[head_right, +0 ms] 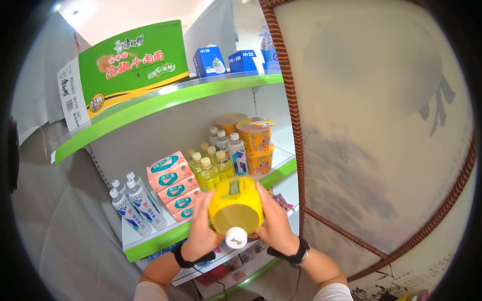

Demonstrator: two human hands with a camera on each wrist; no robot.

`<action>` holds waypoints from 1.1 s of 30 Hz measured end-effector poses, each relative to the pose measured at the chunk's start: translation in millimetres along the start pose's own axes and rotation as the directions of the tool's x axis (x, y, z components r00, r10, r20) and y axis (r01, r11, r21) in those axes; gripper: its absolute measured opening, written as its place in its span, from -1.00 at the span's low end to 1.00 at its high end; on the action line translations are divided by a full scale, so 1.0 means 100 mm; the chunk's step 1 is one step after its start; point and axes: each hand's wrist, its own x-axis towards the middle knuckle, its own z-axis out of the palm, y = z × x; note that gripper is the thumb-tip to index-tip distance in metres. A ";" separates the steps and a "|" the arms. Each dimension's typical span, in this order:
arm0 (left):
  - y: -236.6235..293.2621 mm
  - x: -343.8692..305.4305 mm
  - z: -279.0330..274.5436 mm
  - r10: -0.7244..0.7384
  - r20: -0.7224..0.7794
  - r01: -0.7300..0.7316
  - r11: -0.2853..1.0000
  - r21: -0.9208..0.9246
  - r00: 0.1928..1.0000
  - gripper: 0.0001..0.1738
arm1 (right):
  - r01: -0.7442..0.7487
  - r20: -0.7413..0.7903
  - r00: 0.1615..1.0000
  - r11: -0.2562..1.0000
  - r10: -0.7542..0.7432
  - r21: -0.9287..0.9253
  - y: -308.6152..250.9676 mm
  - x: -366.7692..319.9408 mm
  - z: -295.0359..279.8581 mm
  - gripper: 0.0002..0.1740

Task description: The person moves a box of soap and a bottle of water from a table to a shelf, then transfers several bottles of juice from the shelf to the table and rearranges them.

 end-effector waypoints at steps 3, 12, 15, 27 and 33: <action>0.05 0.43 -0.20 0.092 -0.126 -0.075 0.988 0.136 0.988 -0.08 | 0.214 -0.099 0.972 0.977 -0.213 0.000 0.01 0.56 -0.02 -0.15; 0.00 1.99 -0.50 0.417 -0.271 -0.327 0.889 0.320 0.868 -0.10 | 0.502 -0.401 0.819 0.850 -0.410 0.158 0.38 2.32 -0.06 -0.12; -0.13 2.46 -0.51 0.264 -0.341 -0.275 0.961 0.015 0.902 -0.09 | 0.531 -0.445 0.804 0.814 -0.395 0.236 0.40 2.83 -0.10 -0.14; -0.58 3.28 -0.39 0.121 -0.380 -0.076 0.988 0.132 0.917 -0.40 | 0.466 -0.508 0.820 0.822 -0.263 0.327 0.76 3.57 -0.03 -0.36; -0.69 3.31 -0.25 -0.015 -0.363 -0.005 0.998 -0.055 0.932 -0.38 | 0.348 -0.446 0.881 0.856 -0.159 0.382 0.91 3.69 0.06 -0.52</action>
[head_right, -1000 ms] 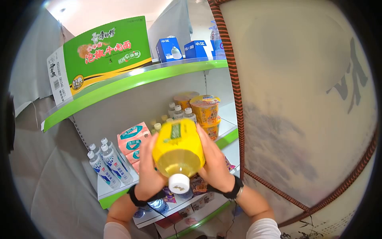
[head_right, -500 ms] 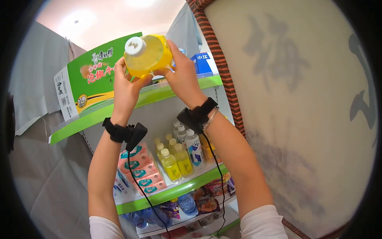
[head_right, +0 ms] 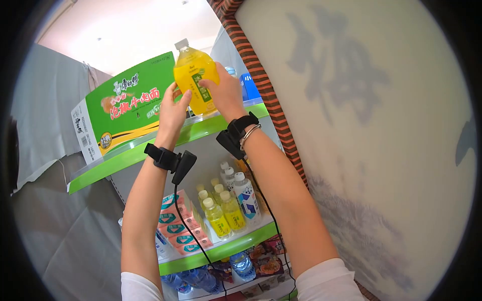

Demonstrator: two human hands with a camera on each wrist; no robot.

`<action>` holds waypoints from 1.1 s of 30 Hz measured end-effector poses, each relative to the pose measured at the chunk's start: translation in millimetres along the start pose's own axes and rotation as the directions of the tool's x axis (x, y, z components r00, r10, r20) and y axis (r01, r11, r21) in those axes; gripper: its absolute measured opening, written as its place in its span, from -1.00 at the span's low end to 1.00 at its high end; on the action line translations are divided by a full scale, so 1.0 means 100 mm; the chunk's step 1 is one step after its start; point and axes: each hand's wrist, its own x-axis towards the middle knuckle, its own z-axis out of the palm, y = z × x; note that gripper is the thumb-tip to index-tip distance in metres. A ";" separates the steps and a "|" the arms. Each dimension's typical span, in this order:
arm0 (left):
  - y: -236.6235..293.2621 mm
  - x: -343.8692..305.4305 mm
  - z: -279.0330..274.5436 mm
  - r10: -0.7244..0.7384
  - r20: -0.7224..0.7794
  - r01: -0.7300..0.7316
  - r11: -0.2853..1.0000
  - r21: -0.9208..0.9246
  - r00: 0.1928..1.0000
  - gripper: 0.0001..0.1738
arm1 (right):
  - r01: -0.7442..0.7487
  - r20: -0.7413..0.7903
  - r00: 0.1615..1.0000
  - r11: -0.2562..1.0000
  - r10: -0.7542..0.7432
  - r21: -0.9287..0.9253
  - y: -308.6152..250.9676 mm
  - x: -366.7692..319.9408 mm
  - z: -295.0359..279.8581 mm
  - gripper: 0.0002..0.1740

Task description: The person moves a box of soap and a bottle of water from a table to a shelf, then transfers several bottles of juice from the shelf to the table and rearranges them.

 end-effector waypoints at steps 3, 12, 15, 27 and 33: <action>0.04 -0.04 0.05 -0.056 -0.058 0.059 0.997 0.045 0.997 -0.46 | -0.074 -0.025 0.997 0.993 0.072 -0.089 0.11 0.02 0.06 -0.56; -0.05 -0.08 0.05 -0.087 0.217 0.025 0.962 0.271 0.972 -0.48 | -0.151 -0.017 0.988 0.933 0.154 -0.325 0.28 -0.10 0.10 -0.59; -0.04 -0.12 0.05 -0.111 0.235 0.043 0.960 0.278 0.966 -0.51 | -0.149 -0.045 0.989 0.935 0.143 -0.321 0.27 -0.13 0.11 -0.58; -0.06 -0.27 0.01 -0.056 0.225 0.045 0.998 0.053 0.973 -0.56 | 0.071 -0.085 0.988 0.875 -0.127 -0.479 0.05 -0.45 0.08 -0.48; 0.50 -1.59 -0.36 0.358 0.287 -0.417 0.891 0.178 0.888 -0.68 | 0.201 0.192 0.968 0.953 -0.159 -0.224 -0.88 -1.46 -0.46 -0.56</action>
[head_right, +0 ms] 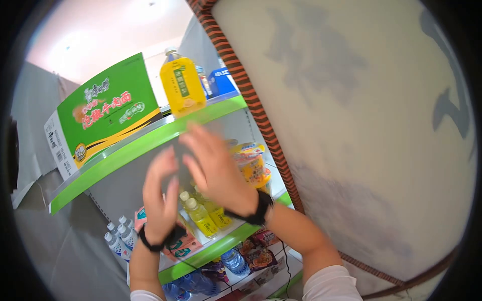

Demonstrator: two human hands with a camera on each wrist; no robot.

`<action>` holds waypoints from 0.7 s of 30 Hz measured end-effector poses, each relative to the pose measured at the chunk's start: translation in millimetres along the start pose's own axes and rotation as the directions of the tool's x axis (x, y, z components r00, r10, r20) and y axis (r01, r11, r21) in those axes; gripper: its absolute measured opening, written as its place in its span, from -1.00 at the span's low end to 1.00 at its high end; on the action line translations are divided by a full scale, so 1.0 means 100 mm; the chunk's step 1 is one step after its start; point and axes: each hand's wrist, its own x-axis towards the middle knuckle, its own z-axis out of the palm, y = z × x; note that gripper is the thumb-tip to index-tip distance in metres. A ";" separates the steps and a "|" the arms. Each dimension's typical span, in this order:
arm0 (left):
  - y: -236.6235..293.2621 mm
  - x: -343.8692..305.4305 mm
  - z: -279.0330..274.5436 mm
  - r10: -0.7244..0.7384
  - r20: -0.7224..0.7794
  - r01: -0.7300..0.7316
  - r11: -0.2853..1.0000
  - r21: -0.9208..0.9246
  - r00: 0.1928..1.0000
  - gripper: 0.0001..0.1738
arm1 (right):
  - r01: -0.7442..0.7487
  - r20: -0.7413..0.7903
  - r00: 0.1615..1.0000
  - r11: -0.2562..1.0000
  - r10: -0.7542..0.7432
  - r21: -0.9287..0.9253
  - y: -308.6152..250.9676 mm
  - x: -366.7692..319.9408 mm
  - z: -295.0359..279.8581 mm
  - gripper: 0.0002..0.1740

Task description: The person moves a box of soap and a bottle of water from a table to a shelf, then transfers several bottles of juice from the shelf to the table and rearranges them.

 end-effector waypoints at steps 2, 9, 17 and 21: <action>0.22 -0.59 -0.09 -0.063 0.184 0.071 0.997 -0.037 0.981 -0.75 | 0.045 0.184 0.982 0.999 -0.045 0.007 -0.25 -0.47 -0.22 -0.62; 0.47 -2.24 0.13 -0.317 0.618 0.612 0.710 -0.348 0.719 -0.87 | -0.500 0.418 0.764 0.860 0.492 -0.100 -0.76 -2.38 -0.78 -0.72; 1.07 -3.23 0.71 -0.157 0.790 0.766 0.411 -0.493 0.593 -0.83 | -0.825 -0.079 0.401 0.323 0.913 -0.464 -2.04 -3.72 -0.96 -0.75; 1.44 -3.38 0.78 0.184 0.839 0.729 0.425 -0.537 0.512 -0.82 | -0.787 -0.099 0.382 0.268 0.919 -0.556 -2.68 -3.83 -1.09 -0.76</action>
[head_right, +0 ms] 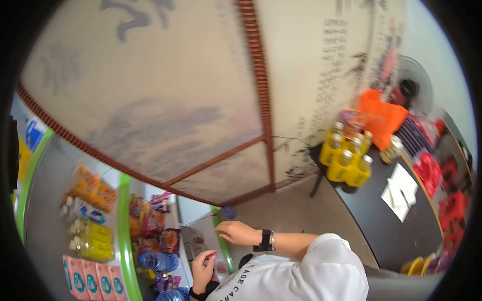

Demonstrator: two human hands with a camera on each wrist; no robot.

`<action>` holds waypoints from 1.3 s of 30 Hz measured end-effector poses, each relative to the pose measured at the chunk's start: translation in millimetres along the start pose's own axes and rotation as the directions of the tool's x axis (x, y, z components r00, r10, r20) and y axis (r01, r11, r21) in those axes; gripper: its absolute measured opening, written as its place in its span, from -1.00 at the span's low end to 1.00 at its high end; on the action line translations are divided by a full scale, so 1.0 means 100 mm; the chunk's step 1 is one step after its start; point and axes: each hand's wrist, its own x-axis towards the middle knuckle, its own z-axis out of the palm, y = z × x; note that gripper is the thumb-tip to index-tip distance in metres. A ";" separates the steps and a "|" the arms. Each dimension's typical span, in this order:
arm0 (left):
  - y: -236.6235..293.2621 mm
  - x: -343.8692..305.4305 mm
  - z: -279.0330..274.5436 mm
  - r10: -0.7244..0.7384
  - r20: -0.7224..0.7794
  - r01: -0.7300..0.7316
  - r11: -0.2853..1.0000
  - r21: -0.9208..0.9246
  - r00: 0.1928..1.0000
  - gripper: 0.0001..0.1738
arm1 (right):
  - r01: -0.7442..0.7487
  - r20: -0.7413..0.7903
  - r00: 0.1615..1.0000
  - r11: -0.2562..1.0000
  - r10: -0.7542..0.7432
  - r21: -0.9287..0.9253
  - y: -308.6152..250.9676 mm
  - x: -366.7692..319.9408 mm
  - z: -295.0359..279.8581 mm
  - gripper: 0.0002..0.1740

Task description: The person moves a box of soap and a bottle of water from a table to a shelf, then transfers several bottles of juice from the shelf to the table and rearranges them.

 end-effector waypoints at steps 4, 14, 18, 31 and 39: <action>0.00 0.04 0.31 0.086 0.257 -0.084 0.996 -0.020 0.963 -0.80 | -0.136 -0.067 0.989 0.987 0.130 -0.086 0.03 -0.52 -0.36 -0.76; 0.10 0.48 1.41 0.067 0.274 0.024 0.949 -0.315 0.960 -0.82 | -0.482 -0.316 0.854 0.856 0.412 -0.186 0.29 -1.69 -1.03 -0.73; 0.33 0.61 2.00 0.087 0.412 0.067 0.936 -0.345 0.907 -0.80 | -0.562 -0.417 0.789 0.804 0.451 -0.194 0.39 -2.16 -1.42 -0.72; 1.27 1.11 4.37 0.173 0.695 0.108 0.933 -0.342 0.698 -0.41 | -0.783 -0.640 0.109 0.462 0.761 0.416 1.17 -3.88 -2.90 -0.43; 1.47 1.25 5.11 0.130 0.709 0.137 0.942 -0.306 0.693 -0.06 | -0.718 -0.654 0.521 0.696 0.549 0.014 1.73 -3.86 -3.30 0.13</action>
